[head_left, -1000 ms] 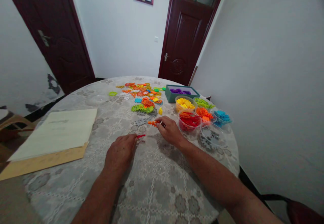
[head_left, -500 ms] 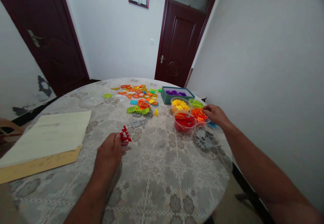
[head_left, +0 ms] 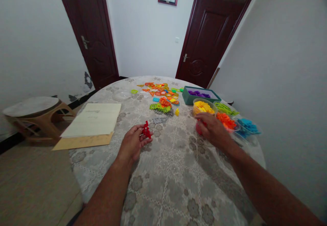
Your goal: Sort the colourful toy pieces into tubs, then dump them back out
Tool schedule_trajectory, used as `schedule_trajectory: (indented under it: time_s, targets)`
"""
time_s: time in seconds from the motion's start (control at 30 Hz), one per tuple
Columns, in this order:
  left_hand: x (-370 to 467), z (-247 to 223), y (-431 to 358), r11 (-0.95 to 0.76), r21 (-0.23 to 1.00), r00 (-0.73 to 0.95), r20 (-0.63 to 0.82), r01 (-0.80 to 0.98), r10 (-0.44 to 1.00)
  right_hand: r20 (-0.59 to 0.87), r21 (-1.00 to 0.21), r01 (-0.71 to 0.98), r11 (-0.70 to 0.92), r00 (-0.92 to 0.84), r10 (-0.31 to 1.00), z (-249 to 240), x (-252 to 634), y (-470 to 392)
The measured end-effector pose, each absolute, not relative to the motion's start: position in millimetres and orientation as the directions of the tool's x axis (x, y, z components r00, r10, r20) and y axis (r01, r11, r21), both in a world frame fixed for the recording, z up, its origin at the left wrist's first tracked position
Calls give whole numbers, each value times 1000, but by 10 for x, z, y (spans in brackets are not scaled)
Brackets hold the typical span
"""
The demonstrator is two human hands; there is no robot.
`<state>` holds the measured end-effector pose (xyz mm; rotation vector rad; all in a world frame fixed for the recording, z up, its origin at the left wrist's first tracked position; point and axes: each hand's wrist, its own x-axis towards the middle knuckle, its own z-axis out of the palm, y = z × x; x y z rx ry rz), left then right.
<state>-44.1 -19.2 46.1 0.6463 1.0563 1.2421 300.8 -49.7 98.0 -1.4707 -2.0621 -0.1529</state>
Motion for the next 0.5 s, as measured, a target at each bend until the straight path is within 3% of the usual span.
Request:
schedule_trajectory:
  time_s: [0.1,0.23,0.5]
  targets:
    - [-457,459,-185,266,807,4,-310,-527,951,373,-290,845,449,-332,866,667,2380,-266]
    - [-459,432,-181,256,780,14,-303,-571,953,229,-249,913,324,-270,935,349,1842,186]
    - [-448,414,-190,229,803,-27,-292,-550,956,131,-165,964,211,-190,973,291,1438,477]
